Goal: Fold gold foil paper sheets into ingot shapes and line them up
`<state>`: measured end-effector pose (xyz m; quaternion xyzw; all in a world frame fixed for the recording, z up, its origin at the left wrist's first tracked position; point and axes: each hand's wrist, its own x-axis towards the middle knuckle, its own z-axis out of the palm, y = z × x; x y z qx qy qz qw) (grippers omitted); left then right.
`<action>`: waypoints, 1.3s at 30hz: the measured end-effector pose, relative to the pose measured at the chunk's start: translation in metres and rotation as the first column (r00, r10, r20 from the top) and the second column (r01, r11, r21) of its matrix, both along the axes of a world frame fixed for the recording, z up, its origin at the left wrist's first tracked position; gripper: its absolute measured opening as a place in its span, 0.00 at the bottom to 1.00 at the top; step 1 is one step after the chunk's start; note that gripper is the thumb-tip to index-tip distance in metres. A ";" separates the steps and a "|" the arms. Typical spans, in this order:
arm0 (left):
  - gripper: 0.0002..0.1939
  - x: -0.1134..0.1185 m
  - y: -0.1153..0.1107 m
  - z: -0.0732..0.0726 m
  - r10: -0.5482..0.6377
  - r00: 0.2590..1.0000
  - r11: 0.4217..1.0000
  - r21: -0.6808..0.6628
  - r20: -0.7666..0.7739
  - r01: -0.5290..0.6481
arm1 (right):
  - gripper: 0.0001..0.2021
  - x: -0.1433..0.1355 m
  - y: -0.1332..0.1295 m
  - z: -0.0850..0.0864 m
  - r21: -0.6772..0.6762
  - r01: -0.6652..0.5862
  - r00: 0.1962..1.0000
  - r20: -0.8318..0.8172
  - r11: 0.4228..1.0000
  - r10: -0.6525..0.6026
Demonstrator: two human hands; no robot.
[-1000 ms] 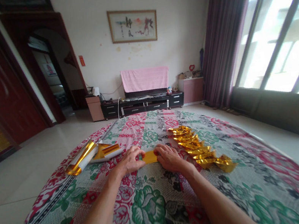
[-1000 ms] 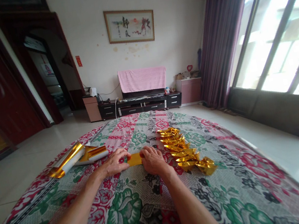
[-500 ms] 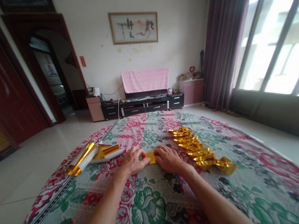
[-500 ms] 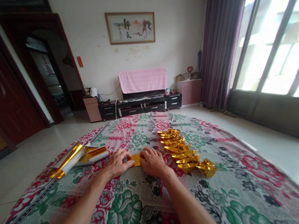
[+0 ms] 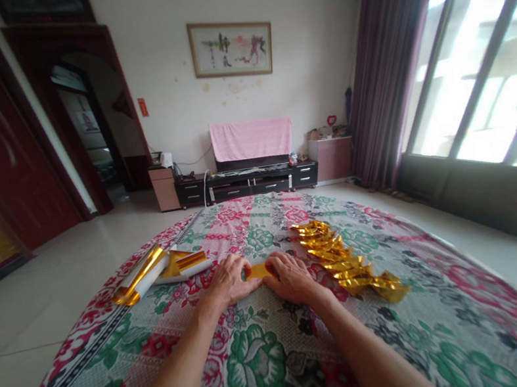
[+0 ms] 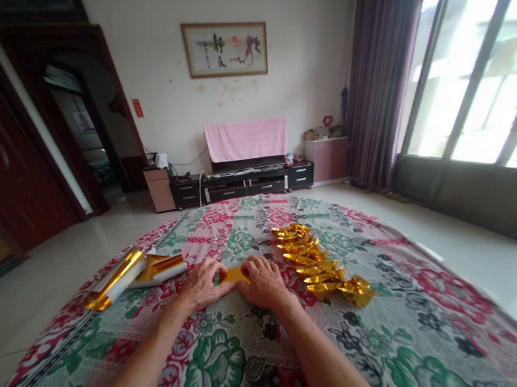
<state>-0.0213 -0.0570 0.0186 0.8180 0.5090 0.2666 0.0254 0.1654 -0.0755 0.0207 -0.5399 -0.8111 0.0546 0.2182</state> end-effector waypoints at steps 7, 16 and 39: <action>0.13 -0.001 0.002 -0.001 -0.011 1.000 1.000 -0.011 0.022 0.011 | 0.12 -0.001 0.000 0.001 -0.013 0.012 1.000 0.012 1.000 -0.011; 0.14 -0.003 0.004 -0.002 0.002 1.000 0.999 -0.041 0.026 -0.001 | 0.11 0.003 0.000 0.004 -0.030 -0.027 1.000 -0.011 0.999 0.027; 0.13 -0.002 0.002 0.002 0.020 0.999 0.993 -0.116 0.029 -0.017 | 0.10 0.003 0.005 0.001 -0.045 -0.029 0.999 -0.042 0.999 0.027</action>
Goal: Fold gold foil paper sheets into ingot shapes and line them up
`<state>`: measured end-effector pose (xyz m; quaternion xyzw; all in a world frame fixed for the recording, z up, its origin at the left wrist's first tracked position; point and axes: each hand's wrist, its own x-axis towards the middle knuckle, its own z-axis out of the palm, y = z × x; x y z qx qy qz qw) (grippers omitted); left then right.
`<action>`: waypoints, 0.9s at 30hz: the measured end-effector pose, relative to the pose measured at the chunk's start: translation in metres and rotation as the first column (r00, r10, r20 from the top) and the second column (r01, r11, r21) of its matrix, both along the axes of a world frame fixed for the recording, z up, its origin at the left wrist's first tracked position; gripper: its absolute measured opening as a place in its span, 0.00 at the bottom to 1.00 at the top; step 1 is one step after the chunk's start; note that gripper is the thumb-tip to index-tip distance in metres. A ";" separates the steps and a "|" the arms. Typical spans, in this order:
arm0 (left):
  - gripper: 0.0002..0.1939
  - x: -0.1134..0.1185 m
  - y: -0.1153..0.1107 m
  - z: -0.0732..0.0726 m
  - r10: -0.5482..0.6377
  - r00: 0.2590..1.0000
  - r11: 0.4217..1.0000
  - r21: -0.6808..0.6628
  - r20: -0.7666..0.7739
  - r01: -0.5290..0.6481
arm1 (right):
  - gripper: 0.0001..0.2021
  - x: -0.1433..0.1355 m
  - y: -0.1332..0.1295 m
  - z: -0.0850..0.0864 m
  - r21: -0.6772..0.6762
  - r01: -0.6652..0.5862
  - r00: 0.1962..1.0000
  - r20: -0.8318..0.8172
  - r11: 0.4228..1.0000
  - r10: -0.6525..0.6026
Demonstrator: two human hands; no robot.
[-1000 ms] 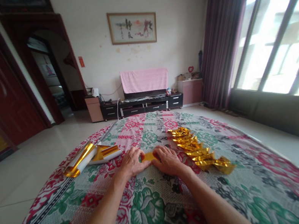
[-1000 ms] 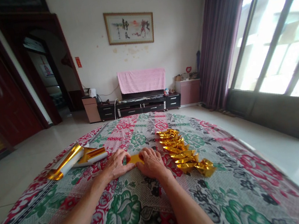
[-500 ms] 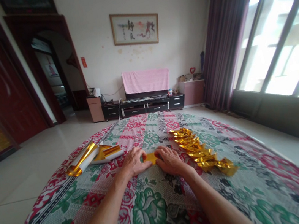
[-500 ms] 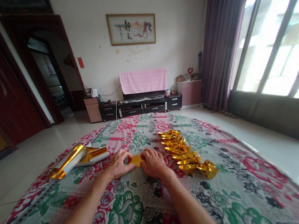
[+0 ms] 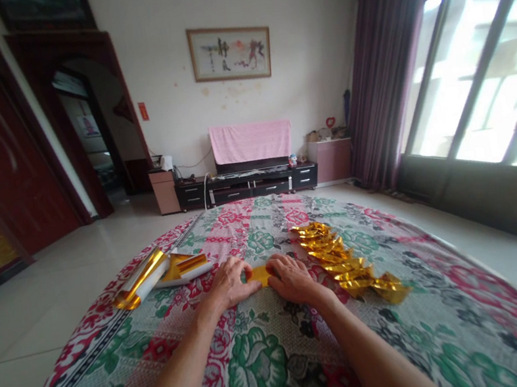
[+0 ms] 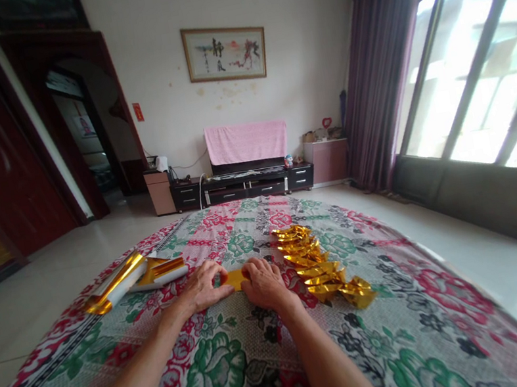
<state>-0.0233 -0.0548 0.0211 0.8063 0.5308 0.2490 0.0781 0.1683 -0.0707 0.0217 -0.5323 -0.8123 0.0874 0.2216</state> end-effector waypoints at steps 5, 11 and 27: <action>0.12 -0.002 -0.001 0.003 -0.027 1.000 1.000 -0.008 0.006 0.027 | 0.10 0.001 -0.001 0.003 -0.025 -0.010 1.000 0.007 1.000 0.010; 0.11 -0.010 0.002 0.001 -0.095 0.994 0.994 -0.041 0.051 0.097 | 0.09 0.000 -0.001 0.004 -0.036 -0.014 1.000 0.001 0.999 0.014; 0.30 -0.013 0.006 -0.003 -0.076 0.991 0.995 -0.058 0.109 0.083 | 0.20 -0.005 0.003 -0.004 0.001 0.118 0.993 0.014 0.993 -0.118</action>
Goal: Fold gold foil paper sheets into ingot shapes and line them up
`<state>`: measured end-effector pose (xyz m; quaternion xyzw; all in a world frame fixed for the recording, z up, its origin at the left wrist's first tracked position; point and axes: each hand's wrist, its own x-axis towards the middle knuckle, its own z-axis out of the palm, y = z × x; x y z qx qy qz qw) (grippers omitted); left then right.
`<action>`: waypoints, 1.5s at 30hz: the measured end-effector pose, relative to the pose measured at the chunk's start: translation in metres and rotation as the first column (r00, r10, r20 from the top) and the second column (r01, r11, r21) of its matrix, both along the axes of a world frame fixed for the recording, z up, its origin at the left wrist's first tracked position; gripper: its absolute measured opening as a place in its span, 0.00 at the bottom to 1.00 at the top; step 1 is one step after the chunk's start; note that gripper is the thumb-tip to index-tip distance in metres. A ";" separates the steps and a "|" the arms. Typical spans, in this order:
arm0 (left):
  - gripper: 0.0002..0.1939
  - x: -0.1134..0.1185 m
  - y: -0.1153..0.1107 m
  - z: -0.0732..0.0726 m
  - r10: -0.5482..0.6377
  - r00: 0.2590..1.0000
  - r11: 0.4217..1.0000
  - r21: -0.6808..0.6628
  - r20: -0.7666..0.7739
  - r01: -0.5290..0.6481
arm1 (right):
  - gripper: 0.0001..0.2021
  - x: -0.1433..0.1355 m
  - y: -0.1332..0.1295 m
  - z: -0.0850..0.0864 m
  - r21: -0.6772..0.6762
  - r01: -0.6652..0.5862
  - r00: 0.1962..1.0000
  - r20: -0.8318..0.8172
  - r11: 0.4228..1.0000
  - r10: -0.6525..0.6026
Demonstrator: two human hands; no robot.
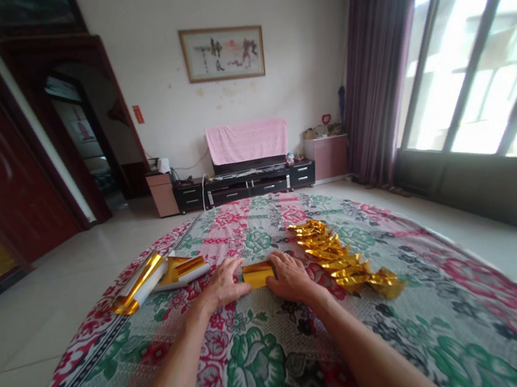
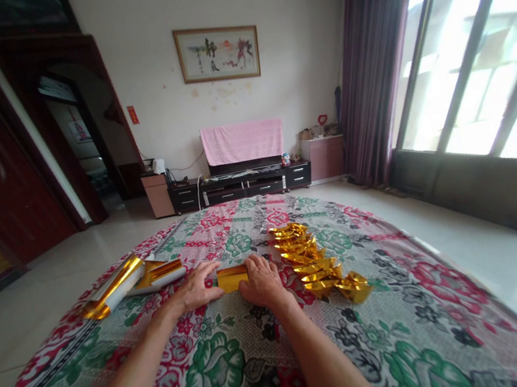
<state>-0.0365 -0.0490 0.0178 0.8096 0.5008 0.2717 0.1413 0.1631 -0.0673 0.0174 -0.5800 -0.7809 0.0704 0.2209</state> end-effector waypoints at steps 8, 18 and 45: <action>0.26 0.009 -0.011 0.014 0.034 0.992 0.999 -0.031 -0.122 -0.038 | 0.18 -0.003 0.003 -0.002 0.027 0.038 0.997 -0.070 0.999 -0.036; 0.23 0.006 -0.003 0.002 -0.044 0.998 0.995 0.086 -0.038 0.048 | 0.14 -0.001 0.003 -0.005 0.164 -0.038 0.980 -0.187 0.986 0.069; 0.17 0.026 -0.008 0.011 0.112 0.597 0.934 -0.289 0.795 0.209 | 0.20 -0.016 0.010 -0.004 -0.024 -0.297 0.432 -0.895 0.955 0.112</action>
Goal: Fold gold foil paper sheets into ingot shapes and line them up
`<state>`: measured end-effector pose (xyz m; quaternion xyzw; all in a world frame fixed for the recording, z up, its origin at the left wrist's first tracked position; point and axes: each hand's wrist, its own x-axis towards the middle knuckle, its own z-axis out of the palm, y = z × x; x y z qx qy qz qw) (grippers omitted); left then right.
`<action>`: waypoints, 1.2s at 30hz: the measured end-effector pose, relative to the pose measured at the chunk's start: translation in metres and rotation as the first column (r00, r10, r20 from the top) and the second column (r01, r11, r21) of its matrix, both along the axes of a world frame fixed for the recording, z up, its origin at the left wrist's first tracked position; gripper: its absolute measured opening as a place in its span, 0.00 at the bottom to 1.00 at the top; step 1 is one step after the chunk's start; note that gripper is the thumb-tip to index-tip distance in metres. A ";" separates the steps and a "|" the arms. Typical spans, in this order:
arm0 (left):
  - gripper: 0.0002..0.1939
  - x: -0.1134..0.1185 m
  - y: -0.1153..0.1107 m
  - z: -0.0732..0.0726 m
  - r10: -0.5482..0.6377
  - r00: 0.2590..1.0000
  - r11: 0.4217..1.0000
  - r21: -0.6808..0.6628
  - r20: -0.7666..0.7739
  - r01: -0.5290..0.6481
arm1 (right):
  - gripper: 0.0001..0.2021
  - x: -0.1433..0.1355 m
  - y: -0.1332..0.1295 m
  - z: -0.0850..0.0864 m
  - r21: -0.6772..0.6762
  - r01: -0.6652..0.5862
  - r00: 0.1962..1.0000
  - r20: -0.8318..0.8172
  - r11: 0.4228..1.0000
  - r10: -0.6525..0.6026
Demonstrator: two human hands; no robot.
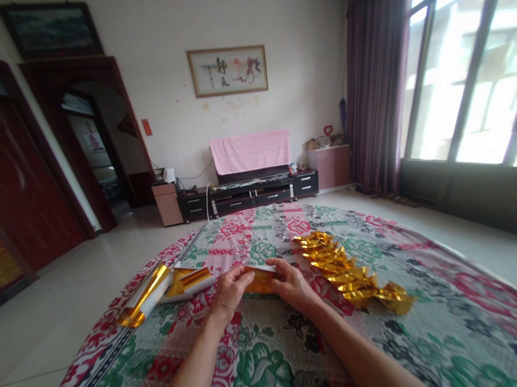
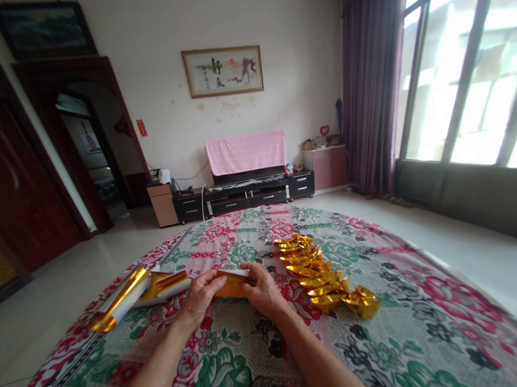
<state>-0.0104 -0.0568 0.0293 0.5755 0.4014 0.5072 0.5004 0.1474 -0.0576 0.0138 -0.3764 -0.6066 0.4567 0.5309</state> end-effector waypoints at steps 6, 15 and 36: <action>0.14 -0.001 -0.001 0.000 -0.024 1.000 0.999 -0.021 0.009 0.025 | 0.14 0.005 -0.003 0.003 0.037 -0.021 0.995 0.101 0.999 0.018; 0.11 0.001 -0.002 0.000 -0.045 0.998 0.998 -0.046 -0.045 0.043 | 0.10 0.006 -0.001 -0.001 0.019 -0.041 0.995 0.097 0.999 0.039; 0.11 -0.001 0.001 -0.003 -0.005 0.999 1.000 0.003 -0.042 0.005 | 0.09 0.006 -0.005 0.005 0.103 -0.024 0.977 0.213 0.994 0.001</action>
